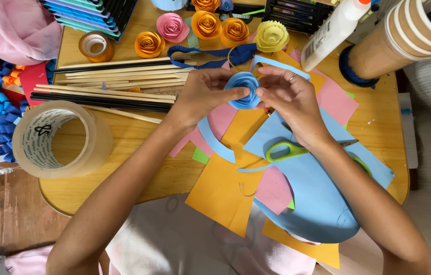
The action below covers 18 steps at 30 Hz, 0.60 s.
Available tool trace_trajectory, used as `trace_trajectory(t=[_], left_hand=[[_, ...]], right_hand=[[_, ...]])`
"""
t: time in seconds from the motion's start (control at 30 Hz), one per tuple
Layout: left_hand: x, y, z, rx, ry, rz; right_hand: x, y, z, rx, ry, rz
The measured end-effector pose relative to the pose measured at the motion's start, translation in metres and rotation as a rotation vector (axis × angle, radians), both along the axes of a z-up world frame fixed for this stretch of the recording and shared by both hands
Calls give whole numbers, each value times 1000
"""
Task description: The person is crafting paper flowers by cutting paper strips, applying glue, and rolling them into shapes.
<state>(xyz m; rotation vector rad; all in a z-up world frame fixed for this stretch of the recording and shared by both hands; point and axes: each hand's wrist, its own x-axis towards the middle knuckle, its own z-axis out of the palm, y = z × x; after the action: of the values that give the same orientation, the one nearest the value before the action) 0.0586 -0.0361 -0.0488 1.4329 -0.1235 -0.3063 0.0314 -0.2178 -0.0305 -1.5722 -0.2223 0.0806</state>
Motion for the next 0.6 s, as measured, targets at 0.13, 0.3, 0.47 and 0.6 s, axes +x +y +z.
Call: trace_trajectory(t=[0.13, 0.3, 0.47, 0.6], left_hand=[[1, 1, -3, 15, -55, 8], [-5, 11, 19, 68, -64, -150], [-19, 17, 38, 232, -40, -537], [-12, 18, 34, 337, -121, -617]], right_hand=[[1, -3, -2, 0, -18, 8], [4, -6, 1, -47, -48, -3], [2, -5, 6, -64, -30, 1], [3, -6, 6, -50, -34, 3]])
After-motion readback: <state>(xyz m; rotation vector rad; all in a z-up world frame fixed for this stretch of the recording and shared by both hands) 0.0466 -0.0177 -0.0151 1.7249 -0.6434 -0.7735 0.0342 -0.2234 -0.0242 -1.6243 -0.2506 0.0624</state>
